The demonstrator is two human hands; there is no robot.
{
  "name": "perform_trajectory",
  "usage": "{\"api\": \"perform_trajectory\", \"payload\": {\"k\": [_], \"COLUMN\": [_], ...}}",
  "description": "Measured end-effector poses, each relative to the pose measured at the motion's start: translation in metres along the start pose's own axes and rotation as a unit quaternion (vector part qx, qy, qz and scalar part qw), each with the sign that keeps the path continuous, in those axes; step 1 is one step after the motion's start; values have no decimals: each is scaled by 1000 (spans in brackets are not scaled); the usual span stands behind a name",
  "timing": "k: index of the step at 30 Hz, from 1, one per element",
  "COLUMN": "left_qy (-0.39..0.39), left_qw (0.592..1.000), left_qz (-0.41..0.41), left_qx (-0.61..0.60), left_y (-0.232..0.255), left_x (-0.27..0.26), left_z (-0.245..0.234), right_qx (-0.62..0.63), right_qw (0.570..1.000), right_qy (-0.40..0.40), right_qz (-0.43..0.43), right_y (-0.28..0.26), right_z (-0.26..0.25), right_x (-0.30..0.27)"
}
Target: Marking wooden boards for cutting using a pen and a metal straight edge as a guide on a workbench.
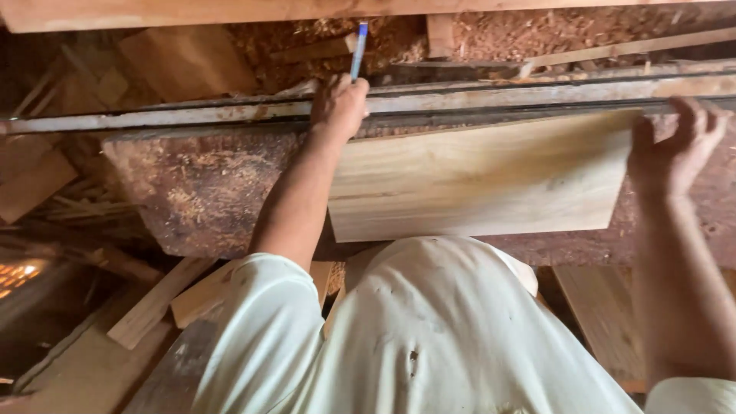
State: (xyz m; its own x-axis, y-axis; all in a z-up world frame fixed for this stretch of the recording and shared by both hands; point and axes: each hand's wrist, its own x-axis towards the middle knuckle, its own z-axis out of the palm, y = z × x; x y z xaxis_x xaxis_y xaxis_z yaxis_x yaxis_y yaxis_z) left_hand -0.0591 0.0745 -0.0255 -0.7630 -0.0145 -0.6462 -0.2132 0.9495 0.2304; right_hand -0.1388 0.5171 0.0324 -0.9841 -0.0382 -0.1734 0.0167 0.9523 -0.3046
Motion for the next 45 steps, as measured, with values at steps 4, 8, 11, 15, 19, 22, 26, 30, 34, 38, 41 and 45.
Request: {"api": "perform_trajectory", "payload": {"k": [4,8,11,15,19,22,26,30,34,38,41,45], "left_qy": [-32,52,174,61,-26,119,247,295,298,265,213,190], "left_qw": [998,993,971,983,997,979,954,940,937,947,959,968], "left_qz": [26,14,112,97,46,167,164,154,166,161,128,122], "left_qx": [-38,-105,-123,-143,-51,-3,42,70,69,85,138,108], "left_y": [13,-16,-22,-13,-18,-40,-32,-39,-43,-38,-36,-36], "left_x": [-17,-21,-39,-88,-121,-136,-148,-150,-151,-147,-144,-141], "left_z": [-26,1,-24,-76,-60,-3,9,24,26,17,8,4], "right_qx": [24,-60,-87,-119,-223,-187,-108,-83,-47,-51,-56,-66], "right_qw": [993,975,971,944,909,923,952,943,941,939,936,929], "right_qy": [-106,-4,-97,-146,-171,-142,-68,12,44,-2,-61,-172], "right_qz": [-35,-216,-199,-269,-309,-304,-279,-321,-331,-340,-341,-321], "right_y": [-9,47,38,33,37,55,55,56,51,51,43,34], "right_z": [-15,-5,-38,-68,-58,-30,-22,-28,-24,-18,-22,-29], "right_x": [36,55,64,64,45,23,9,8,9,13,20,27]}}
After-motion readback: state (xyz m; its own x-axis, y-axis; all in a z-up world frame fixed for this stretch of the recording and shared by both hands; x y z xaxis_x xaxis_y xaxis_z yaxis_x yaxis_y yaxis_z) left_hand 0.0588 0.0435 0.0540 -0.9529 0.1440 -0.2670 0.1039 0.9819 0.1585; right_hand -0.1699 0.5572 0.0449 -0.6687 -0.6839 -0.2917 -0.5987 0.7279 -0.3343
